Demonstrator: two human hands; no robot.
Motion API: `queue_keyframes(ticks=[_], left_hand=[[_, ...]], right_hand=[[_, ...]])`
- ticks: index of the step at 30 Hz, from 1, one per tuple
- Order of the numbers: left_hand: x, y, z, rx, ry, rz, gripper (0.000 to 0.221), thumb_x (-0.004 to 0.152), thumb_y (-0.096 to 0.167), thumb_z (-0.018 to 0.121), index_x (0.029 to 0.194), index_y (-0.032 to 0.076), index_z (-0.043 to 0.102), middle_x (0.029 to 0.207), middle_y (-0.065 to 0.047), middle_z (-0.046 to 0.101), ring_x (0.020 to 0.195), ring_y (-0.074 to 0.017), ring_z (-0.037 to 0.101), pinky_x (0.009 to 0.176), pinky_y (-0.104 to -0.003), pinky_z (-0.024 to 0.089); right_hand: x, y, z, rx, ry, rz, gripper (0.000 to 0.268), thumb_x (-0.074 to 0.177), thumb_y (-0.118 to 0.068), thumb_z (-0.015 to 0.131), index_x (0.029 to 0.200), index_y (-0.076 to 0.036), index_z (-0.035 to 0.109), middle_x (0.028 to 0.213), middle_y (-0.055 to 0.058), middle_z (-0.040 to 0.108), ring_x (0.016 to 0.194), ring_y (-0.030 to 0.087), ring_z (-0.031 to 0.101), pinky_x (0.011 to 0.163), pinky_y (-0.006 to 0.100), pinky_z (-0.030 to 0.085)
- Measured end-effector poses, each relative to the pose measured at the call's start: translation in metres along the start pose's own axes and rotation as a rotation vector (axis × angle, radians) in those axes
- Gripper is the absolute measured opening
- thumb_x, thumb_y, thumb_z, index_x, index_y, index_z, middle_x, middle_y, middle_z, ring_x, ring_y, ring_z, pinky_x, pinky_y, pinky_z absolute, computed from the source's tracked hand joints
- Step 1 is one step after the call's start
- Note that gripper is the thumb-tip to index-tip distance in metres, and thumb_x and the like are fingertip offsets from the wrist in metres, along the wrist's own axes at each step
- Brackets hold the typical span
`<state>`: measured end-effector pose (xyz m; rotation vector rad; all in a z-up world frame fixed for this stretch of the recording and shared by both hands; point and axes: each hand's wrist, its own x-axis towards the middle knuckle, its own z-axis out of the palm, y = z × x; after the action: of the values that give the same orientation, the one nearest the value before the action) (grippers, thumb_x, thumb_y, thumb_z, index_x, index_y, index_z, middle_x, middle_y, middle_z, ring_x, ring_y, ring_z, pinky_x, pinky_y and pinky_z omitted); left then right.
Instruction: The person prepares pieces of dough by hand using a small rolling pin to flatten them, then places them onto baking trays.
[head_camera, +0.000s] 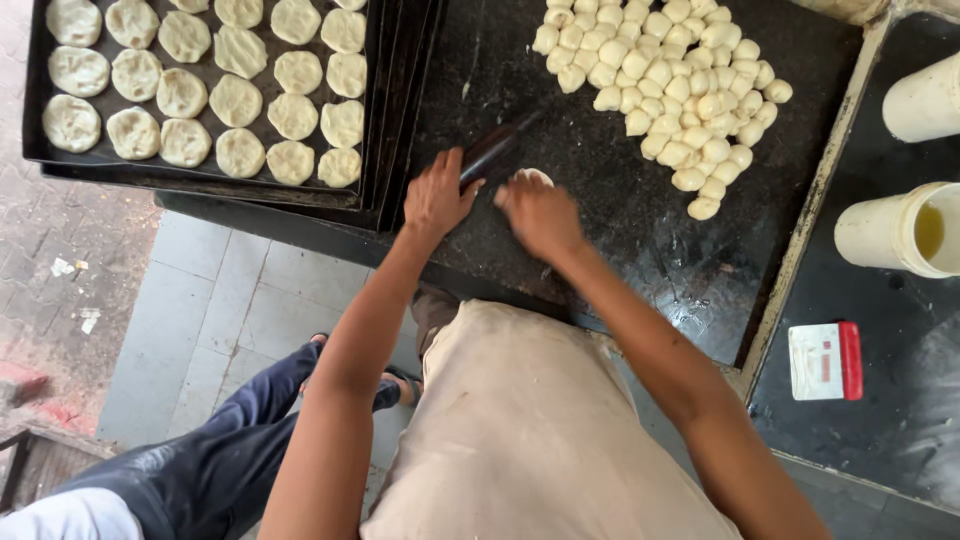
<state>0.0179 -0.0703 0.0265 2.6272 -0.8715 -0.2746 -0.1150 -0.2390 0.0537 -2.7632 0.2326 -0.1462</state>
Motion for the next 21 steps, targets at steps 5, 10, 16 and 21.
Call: queue_keyframes(ticks=[5,10,16,21], left_hand=[[0.017,-0.001,-0.008,0.070,0.067,0.626,0.061,0.096,0.053,0.067,0.133,0.006,0.058,0.122,-0.014,0.066,0.099,-0.0327,0.073,0.071,-0.043,0.063],[0.067,0.018,-0.020,0.209,-0.261,0.499,0.075,0.092,0.075,0.051,0.133,0.012,0.059,0.122,-0.015,0.063,0.090,-0.0346,0.072,0.071,-0.047,0.061],[0.042,0.006,-0.009,0.100,-0.143,0.527,0.072,0.092,0.071,0.058,0.131,0.010,0.061,0.114,-0.013,0.063,0.090,-0.0347,0.071,0.073,-0.049,0.061],[-0.029,-0.012,0.000,0.043,0.189,0.636,0.057,0.082,0.045,0.075,0.127,0.013,0.060,0.107,-0.007,0.061,0.094,-0.0300,0.070,0.078,-0.047,0.062]], right_hand=[[0.018,0.048,-0.022,0.213,0.514,-0.058,0.020,0.109,-0.023,0.058,0.114,-0.008,0.070,0.104,0.013,0.076,0.088,0.035,0.074,0.078,0.047,0.058],[0.044,0.079,0.023,0.193,0.284,0.333,0.017,0.106,-0.021,0.060,0.116,-0.014,0.072,0.089,0.017,0.075,0.077,0.040,0.072,0.065,0.052,0.056],[0.005,0.070,0.038,0.125,0.401,0.213,0.021,0.112,-0.019,0.054,0.126,-0.010,0.066,0.103,0.017,0.074,0.083,0.037,0.072,0.073,0.047,0.057],[-0.029,0.037,0.022,0.541,0.448,0.299,0.045,0.109,-0.029,0.057,0.147,-0.006,0.050,0.110,0.012,0.067,0.088,0.030,0.067,0.078,0.039,0.055]])
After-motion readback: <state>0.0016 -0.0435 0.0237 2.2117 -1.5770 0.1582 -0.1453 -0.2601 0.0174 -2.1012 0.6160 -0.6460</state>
